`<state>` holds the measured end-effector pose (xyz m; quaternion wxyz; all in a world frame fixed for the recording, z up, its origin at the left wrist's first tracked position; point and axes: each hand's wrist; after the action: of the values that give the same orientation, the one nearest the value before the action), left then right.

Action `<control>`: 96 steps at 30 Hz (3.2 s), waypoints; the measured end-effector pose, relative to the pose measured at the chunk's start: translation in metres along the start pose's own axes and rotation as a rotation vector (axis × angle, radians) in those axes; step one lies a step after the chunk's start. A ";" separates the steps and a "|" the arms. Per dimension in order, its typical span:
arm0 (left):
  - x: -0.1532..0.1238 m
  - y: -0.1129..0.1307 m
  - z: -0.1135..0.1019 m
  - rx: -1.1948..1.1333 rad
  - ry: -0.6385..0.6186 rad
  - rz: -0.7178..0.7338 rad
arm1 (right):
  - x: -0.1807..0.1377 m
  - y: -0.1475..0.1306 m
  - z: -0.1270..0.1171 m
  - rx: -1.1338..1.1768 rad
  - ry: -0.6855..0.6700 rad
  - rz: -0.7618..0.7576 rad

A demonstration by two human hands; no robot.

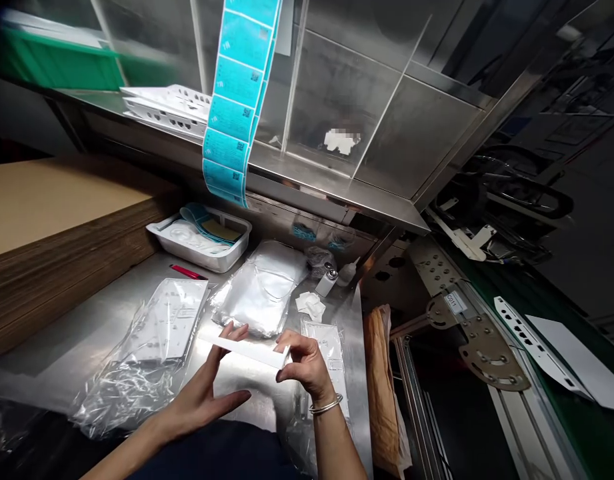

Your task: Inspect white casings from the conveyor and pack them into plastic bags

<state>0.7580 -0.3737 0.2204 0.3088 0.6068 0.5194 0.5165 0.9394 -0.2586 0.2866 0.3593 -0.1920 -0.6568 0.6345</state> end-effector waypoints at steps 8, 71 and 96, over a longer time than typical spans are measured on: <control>0.020 0.029 -0.015 -0.570 0.050 -0.312 | 0.007 0.001 0.009 0.380 0.286 0.301; 0.021 0.003 0.009 -1.040 -0.091 -0.353 | 0.009 -0.001 0.063 0.012 0.256 0.194; 0.003 0.008 -0.054 -1.767 0.303 -0.360 | 0.080 0.107 0.022 -1.738 -0.386 0.088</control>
<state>0.7089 -0.3819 0.2439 0.6653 -0.0151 0.0568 0.7443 0.8481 -0.2040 0.2024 -0.0547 -0.3117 -0.9471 -0.0534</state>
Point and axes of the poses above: each hand's wrist, its own x-axis towards the middle knuckle, its own z-axis out of the palm, y = z × x, and after that the axes turned 1 degree about y, right-handed
